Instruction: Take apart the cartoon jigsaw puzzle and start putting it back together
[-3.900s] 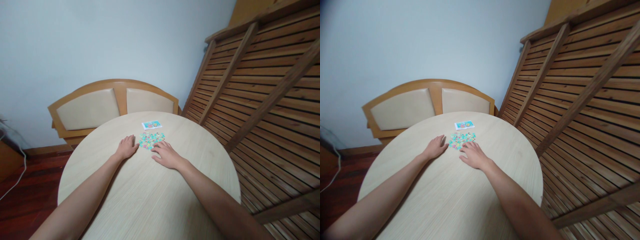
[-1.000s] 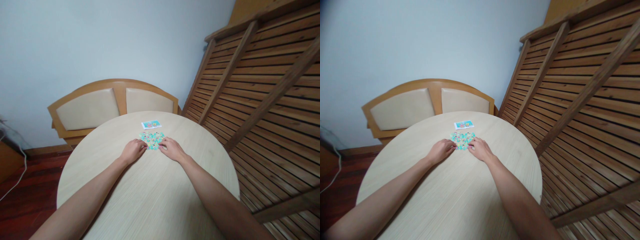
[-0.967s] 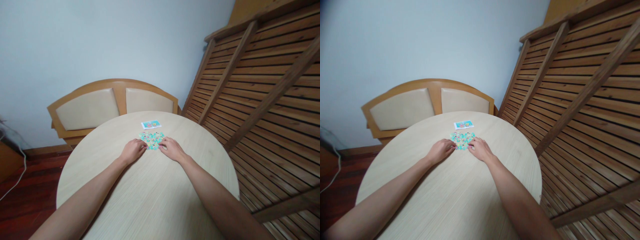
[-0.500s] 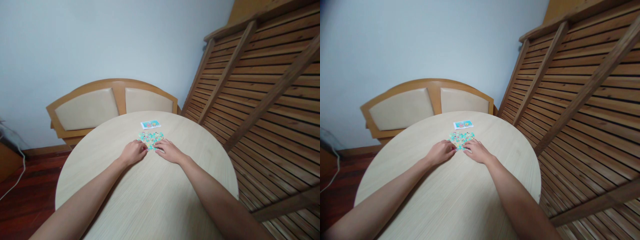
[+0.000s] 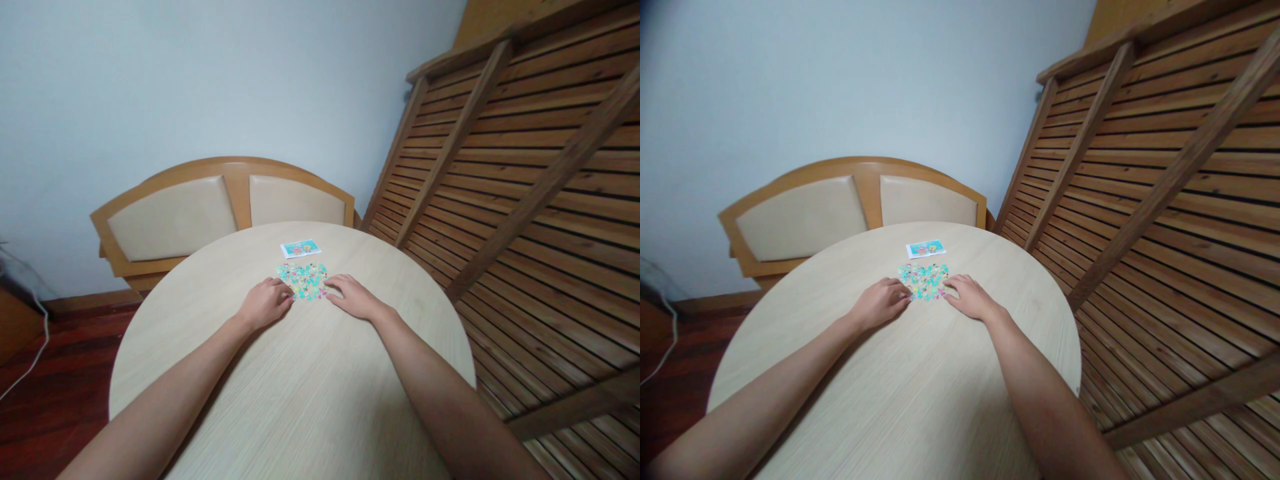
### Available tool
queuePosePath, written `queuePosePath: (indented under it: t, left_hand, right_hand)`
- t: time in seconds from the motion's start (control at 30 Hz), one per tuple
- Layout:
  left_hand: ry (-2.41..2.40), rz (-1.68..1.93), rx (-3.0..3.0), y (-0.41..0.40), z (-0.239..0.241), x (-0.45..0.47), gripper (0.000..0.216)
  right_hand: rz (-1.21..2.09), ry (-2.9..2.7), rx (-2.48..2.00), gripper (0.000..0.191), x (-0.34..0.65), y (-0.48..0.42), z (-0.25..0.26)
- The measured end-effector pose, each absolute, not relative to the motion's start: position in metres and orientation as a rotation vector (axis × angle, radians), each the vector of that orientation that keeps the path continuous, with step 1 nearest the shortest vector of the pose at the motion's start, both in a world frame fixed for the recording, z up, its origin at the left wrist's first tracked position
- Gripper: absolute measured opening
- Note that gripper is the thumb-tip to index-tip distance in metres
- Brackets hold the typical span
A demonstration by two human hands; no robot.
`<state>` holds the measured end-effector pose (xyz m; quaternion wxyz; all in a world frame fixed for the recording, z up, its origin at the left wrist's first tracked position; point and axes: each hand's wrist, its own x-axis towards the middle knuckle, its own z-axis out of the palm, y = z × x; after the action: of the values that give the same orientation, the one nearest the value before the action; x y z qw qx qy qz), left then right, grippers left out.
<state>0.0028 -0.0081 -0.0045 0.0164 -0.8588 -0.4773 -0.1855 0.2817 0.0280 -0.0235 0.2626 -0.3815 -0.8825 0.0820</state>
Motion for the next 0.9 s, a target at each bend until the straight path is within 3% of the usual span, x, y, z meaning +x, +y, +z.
queuePosePath:
  t: [0.23, 0.73, 0.9]
  left_hand:
    - [-1.238, -0.620, -2.760, -0.004, -0.015, 0.007, 0.029]
    - [-1.057, -0.571, -2.924, -0.010, -0.007, 0.013, 0.030]
    - [-1.324, -0.592, -2.772, -0.010, -0.003, 0.009, 0.029]
  right_hand:
    - [0.219, -2.459, -1.005, 0.046, 0.263, 0.018, -0.021]
    - [0.169, -2.529, -0.986, 0.042, 0.255, 0.014, -0.018]
    - [0.172, -2.543, -0.912, 0.037, 0.254, 0.011, -0.015]
